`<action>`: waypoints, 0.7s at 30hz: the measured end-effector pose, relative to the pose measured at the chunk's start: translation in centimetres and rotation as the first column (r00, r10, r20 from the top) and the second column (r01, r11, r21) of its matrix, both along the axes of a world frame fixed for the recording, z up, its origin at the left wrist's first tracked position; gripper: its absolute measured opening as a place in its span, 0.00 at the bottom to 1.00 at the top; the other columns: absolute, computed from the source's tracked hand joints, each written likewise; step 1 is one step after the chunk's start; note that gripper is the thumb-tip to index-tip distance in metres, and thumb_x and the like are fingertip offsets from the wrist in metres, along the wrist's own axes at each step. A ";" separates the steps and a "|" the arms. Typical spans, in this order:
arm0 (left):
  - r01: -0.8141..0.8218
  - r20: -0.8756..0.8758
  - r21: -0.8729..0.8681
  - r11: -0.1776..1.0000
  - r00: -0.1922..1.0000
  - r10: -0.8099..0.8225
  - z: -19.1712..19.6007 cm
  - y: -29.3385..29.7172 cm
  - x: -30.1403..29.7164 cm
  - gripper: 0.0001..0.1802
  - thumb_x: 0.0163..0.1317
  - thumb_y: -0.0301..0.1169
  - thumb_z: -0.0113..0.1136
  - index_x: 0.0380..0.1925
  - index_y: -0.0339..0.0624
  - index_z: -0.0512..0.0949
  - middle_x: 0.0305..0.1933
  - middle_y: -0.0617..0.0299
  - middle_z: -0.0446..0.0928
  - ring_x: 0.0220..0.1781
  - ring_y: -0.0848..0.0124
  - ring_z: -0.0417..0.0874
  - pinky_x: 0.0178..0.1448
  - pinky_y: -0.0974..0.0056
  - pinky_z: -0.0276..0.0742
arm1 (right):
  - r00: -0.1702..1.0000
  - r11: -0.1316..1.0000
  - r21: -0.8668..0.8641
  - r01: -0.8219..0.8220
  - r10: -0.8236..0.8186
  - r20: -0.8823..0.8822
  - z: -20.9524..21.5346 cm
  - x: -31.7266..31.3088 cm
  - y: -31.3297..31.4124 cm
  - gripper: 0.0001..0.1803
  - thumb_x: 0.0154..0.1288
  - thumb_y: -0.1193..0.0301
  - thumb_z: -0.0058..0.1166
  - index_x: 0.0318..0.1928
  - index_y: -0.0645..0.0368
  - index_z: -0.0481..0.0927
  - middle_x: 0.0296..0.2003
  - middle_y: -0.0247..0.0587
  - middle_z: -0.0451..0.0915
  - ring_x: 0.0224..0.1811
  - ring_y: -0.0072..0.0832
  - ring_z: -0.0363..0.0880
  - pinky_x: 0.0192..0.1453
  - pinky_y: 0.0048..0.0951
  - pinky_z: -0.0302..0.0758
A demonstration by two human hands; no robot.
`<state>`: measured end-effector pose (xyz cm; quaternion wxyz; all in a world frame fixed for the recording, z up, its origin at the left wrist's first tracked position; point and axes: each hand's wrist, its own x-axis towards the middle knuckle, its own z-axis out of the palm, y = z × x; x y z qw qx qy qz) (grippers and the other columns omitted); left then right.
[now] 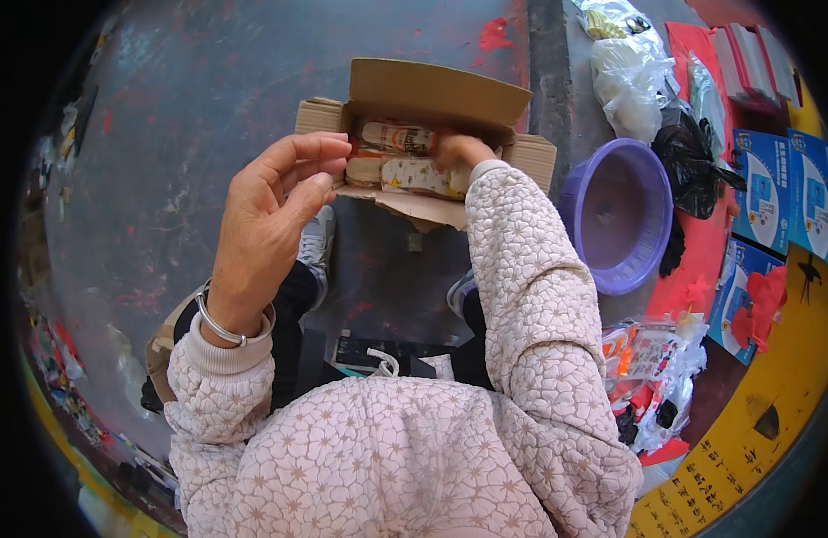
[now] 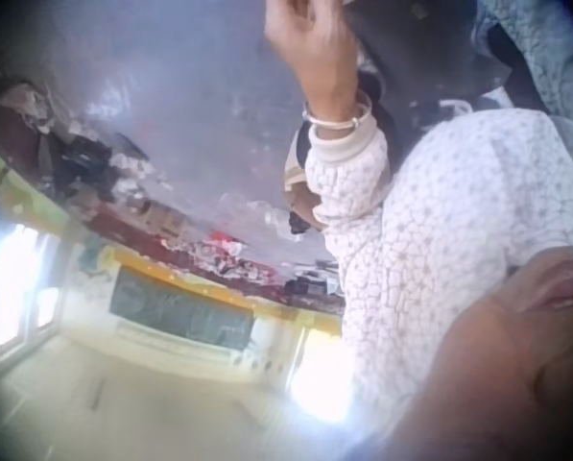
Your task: The person sits on the floor and wipes the surfaces of several packaged items with a cloth, then places them into a cardboard box. The items include a plastic case and multiple snack-style pouches.
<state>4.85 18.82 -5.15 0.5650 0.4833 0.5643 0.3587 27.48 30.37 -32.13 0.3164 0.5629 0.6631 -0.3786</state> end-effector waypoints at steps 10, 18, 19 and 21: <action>0.160 -0.049 -0.057 0.985 0.985 -0.163 -1.1 -0.1 0.4 0.13 0.61 0.31 0.51 0.44 0.38 0.74 0.52 0.57 0.73 0.51 0.71 0.76 0.51 0.68 0.72 | 0.996 0.979 0.193 -0.070 0.078 -0.031 -1.0 -0.5 -0.9 0.25 0.48 0.63 0.57 0.49 0.59 0.75 0.54 0.51 0.71 0.58 0.42 0.69 0.57 0.40 0.68; 0.163 -0.078 -0.054 0.985 0.983 -0.167 -0.8 0.0 0.8 0.14 0.59 0.22 0.48 0.46 0.34 0.73 0.47 0.58 0.74 0.47 0.71 0.75 0.47 0.70 0.71 | 0.998 0.896 0.440 -0.050 0.023 0.066 -3.8 -1.2 -0.6 0.14 0.57 0.67 0.48 0.41 0.54 0.82 0.43 0.42 0.80 0.46 0.34 0.80 0.45 0.38 0.76; 0.160 -0.075 -0.062 0.985 0.984 -0.165 -0.7 0.0 1.1 0.15 0.58 0.22 0.48 0.46 0.34 0.72 0.47 0.58 0.74 0.48 0.71 0.75 0.47 0.70 0.71 | 0.996 0.853 0.517 0.064 -0.089 0.023 -5.6 -1.9 -1.7 0.12 0.56 0.68 0.50 0.39 0.55 0.82 0.41 0.44 0.81 0.42 0.34 0.81 0.41 0.36 0.78; 0.155 -0.077 -0.071 0.985 0.984 -0.160 -0.7 -0.1 0.9 0.16 0.59 0.25 0.49 0.48 0.35 0.72 0.49 0.58 0.73 0.49 0.71 0.75 0.48 0.70 0.72 | 0.998 0.835 0.548 0.053 -0.056 -0.012 -4.9 -4.2 -4.3 0.21 0.60 0.72 0.41 0.54 0.65 0.70 0.38 0.48 0.81 0.40 0.40 0.81 0.39 0.41 0.78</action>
